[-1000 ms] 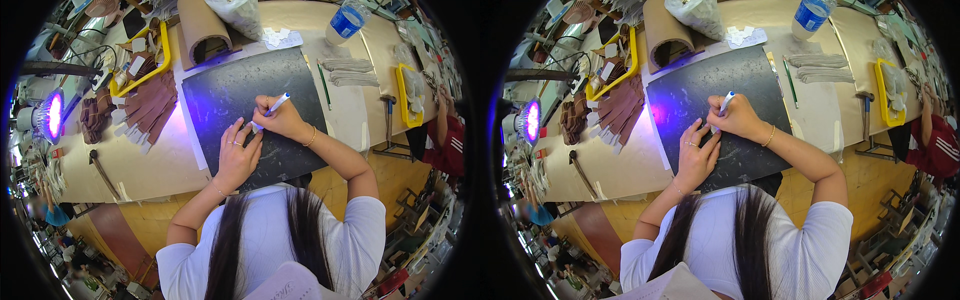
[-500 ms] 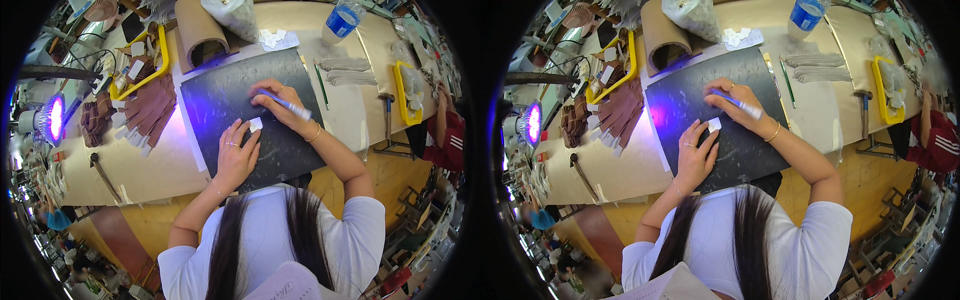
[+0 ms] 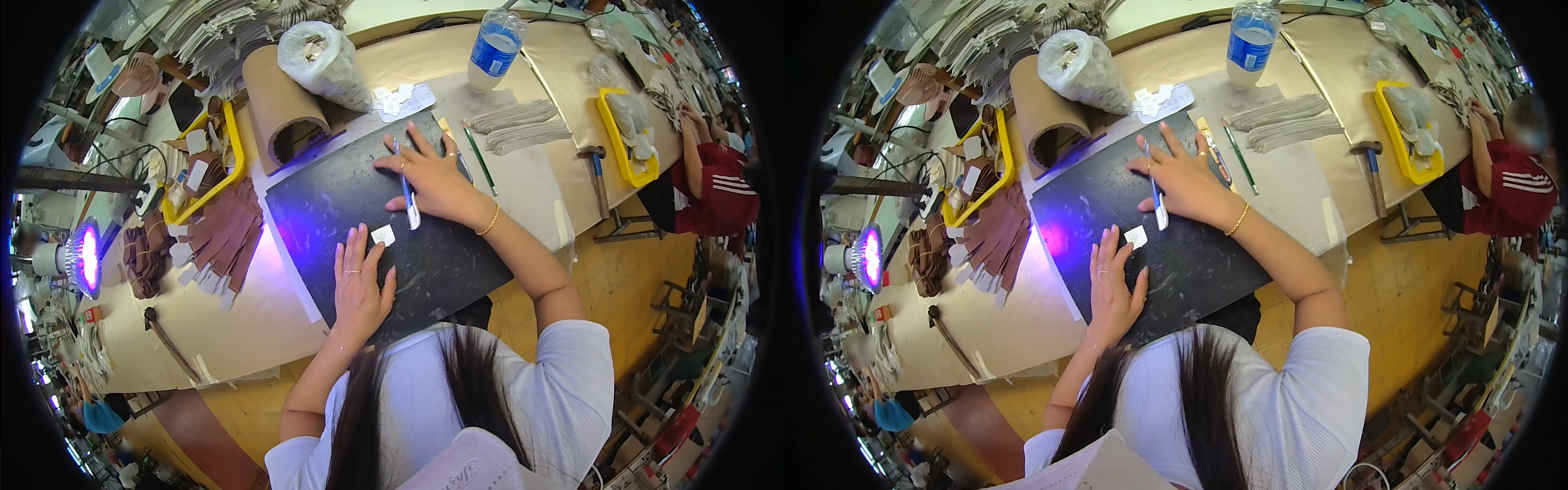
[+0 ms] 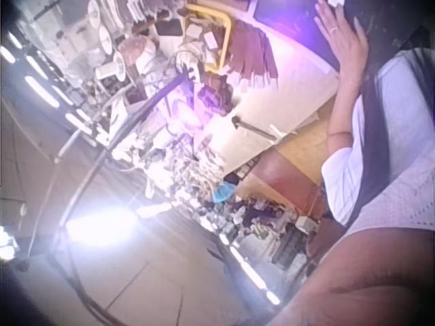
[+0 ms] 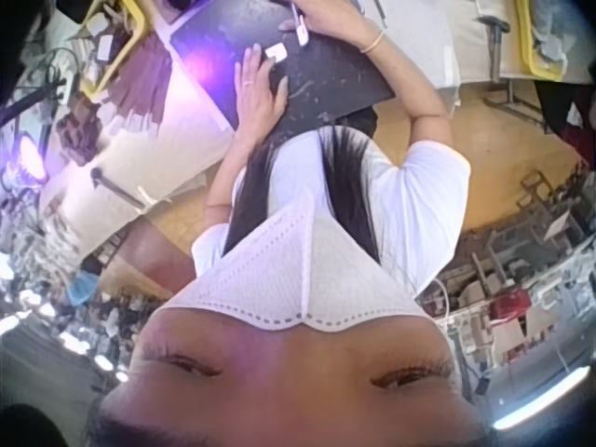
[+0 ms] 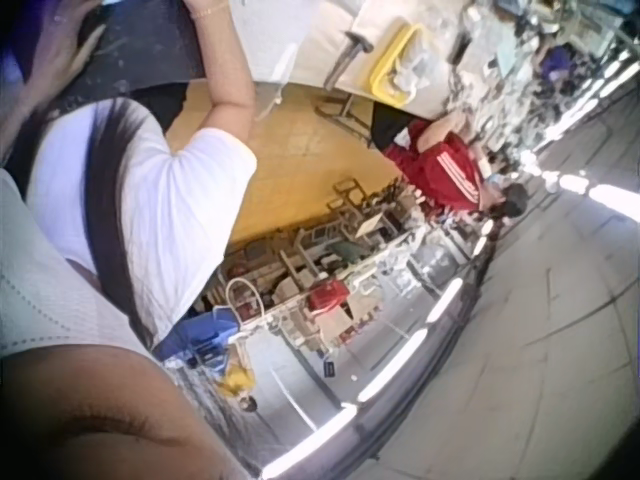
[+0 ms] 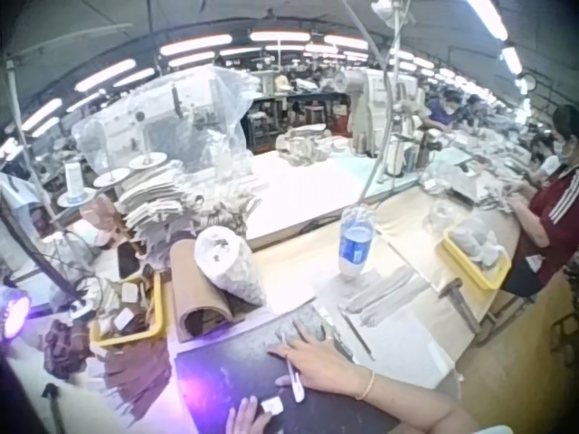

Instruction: The person uses a pencil and ruler to mark lines on several flat, rectangular pieces of material on a workbench. They then pick up a small white piece and mark it with a marker. The marked items remain on the work surface.

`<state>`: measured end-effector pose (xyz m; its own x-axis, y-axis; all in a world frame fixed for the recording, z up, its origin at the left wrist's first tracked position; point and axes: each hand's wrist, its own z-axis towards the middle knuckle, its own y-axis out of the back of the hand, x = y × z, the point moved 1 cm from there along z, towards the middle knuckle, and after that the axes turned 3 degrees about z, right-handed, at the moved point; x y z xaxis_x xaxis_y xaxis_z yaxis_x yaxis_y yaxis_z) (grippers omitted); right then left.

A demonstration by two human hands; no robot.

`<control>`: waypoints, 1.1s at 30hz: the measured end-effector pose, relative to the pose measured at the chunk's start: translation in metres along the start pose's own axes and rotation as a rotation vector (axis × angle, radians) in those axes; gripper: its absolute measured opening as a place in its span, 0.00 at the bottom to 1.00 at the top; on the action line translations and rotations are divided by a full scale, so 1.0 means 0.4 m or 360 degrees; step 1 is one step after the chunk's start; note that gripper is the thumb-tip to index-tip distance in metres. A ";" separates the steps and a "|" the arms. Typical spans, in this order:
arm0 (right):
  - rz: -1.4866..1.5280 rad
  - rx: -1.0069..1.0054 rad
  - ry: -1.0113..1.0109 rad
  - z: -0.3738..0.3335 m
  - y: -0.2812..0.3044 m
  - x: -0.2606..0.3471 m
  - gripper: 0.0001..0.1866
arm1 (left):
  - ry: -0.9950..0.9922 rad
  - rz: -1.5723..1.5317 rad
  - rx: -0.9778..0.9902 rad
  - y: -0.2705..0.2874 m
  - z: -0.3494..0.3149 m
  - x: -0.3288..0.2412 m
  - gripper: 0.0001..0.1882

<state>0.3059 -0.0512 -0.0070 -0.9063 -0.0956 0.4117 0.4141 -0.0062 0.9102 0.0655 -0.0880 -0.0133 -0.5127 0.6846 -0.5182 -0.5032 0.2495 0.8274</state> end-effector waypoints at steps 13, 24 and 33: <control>-0.0200 -0.0507 -0.0149 0.095 0.006 -0.084 0.37 | 0.0175 -0.0179 -0.0195 -0.008 -0.011 0.006 0.27; 0.0452 -0.0582 -0.0483 0.221 0.021 -0.182 0.11 | 0.0115 -0.0078 -0.0154 -0.003 -0.003 0.004 0.29; 0.0551 -0.0730 -0.0276 0.207 0.034 -0.198 0.36 | 0.0128 -0.0081 -0.0134 -0.010 -0.004 0.004 0.31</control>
<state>0.3764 0.0387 -0.0235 -0.6968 -0.0052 0.7172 0.6470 -0.4361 0.6255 0.0654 -0.0890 -0.0177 -0.5372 0.6146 -0.5777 -0.5851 0.2218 0.7801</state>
